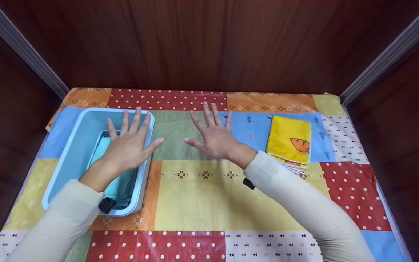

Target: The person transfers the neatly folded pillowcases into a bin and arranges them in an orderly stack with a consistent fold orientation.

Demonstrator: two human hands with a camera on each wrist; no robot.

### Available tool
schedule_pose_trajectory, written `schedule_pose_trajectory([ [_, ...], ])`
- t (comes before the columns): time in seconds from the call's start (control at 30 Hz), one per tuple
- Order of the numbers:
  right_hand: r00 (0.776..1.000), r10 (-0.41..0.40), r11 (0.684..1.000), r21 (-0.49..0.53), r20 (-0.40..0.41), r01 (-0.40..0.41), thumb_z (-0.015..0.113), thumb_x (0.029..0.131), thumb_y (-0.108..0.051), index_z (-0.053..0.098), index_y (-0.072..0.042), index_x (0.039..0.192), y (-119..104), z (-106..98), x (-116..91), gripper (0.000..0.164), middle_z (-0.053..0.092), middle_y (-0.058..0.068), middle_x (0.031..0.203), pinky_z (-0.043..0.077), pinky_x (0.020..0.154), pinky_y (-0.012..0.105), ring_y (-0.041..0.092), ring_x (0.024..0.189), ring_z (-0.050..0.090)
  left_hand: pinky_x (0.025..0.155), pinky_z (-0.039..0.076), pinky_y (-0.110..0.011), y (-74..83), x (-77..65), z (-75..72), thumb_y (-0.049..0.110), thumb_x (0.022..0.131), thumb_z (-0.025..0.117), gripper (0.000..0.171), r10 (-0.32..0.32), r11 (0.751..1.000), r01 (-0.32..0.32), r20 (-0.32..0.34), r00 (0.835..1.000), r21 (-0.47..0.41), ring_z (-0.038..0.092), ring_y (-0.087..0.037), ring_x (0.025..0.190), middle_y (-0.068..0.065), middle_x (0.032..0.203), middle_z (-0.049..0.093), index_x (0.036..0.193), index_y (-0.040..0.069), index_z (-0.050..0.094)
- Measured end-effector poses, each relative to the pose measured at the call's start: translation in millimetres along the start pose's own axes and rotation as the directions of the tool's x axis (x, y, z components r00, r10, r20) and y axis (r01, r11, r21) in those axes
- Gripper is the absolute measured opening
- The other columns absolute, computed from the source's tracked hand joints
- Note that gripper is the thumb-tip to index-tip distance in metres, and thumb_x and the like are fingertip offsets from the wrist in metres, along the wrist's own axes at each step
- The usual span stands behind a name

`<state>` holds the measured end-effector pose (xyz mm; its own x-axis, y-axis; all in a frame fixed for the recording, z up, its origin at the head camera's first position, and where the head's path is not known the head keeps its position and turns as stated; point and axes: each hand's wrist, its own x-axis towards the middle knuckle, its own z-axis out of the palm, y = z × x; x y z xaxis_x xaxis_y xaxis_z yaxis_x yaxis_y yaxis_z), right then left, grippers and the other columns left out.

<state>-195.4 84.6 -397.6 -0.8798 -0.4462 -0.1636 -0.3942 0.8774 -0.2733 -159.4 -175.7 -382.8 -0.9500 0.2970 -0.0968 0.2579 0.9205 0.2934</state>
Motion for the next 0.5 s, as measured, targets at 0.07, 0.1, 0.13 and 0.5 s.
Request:
schedule_pose_trajectory([
  [0.07,1.000,0.012,1.000,-0.009,-0.002,-0.012,0.036,0.101,-0.068,-0.004,-0.030,0.164,5.8,-0.8,-1.6,0.084,-0.023,0.011,0.167,-0.016,0.113,0.070,0.033,0.151,-0.026,0.109,-0.022,-0.070,2.4,4.3,1.5,0.063,0.102,0.038,0.088,0.006,1.000,-0.006,0.005,1.000,0.001,-0.014,-0.048,0.151,-0.018,0.169,-0.007,0.164,0.007,0.009],
  [0.1,1.000,0.015,1.000,-0.011,-0.005,-0.015,0.036,0.101,-0.068,-0.004,-0.029,0.164,8.7,-1.3,-2.4,0.084,-0.023,0.011,0.167,-0.015,0.113,0.071,0.034,0.151,-0.025,0.110,-0.023,-0.069,3.8,6.4,2.2,0.063,0.102,0.038,0.088,0.009,1.000,-0.009,0.009,1.000,-0.002,-0.014,-0.047,0.151,-0.017,0.169,-0.008,0.164,0.008,0.008],
  [0.13,1.000,0.018,1.000,-0.006,-0.006,-0.018,0.036,0.101,-0.068,-0.004,-0.030,0.164,11.6,-1.8,-3.1,0.084,-0.023,0.011,0.167,-0.016,0.113,0.071,0.034,0.151,-0.026,0.110,-0.023,-0.068,5.0,8.4,2.5,0.063,0.102,0.039,0.088,0.011,1.000,-0.011,0.013,1.000,-0.003,-0.015,-0.046,0.152,-0.016,0.170,-0.008,0.164,0.009,0.008],
  [0.5,0.997,0.068,0.997,0.029,-0.021,-0.067,0.039,0.101,-0.065,-0.001,-0.028,0.164,41.0,-6.8,-13.1,0.083,-0.024,0.012,0.167,-0.020,0.111,0.070,0.037,0.152,-0.022,0.110,-0.019,-0.072,26.5,32.2,9.9,0.062,0.102,0.039,0.088,0.028,0.999,-0.029,0.034,0.999,0.023,-0.016,-0.045,0.152,-0.017,0.169,-0.009,0.164,0.010,0.003],
])
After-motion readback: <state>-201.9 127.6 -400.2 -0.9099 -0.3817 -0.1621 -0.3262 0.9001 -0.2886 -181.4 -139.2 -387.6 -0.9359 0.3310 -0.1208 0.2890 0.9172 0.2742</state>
